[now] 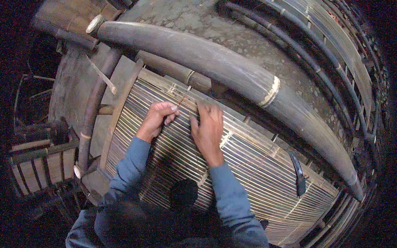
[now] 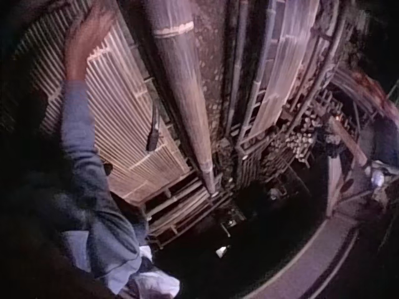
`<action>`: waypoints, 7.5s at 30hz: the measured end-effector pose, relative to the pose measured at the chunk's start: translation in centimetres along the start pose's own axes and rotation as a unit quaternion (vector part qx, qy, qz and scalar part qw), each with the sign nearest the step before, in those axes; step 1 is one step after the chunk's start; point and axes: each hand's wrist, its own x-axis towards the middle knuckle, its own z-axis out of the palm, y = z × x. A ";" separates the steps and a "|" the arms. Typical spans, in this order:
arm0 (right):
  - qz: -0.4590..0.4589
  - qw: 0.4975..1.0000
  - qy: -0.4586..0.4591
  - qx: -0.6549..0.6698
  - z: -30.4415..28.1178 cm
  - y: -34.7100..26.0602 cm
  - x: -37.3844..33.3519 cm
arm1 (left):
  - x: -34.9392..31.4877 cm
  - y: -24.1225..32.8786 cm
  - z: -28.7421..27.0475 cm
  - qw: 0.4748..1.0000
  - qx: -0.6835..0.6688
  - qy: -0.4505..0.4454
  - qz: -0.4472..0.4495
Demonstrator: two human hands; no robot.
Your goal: The person ties and secures thin bamboo slats to a larger bamboo frame using thin cord, using a utility knife to cut the cord after tying knots.
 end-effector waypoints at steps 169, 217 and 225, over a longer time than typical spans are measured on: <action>0.529 0.636 -0.234 0.511 7.9 1.6 10.0 | 11.2 5.7 0.7 0.633 0.763 -0.118 0.057; 0.182 0.763 0.143 0.604 -0.5 -0.3 -0.6 | 1.4 1.2 4.5 0.760 0.410 0.049 0.501; 0.201 0.786 0.063 0.581 -2.6 0.7 -3.0 | -1.0 -0.3 5.5 0.783 0.434 -0.076 0.439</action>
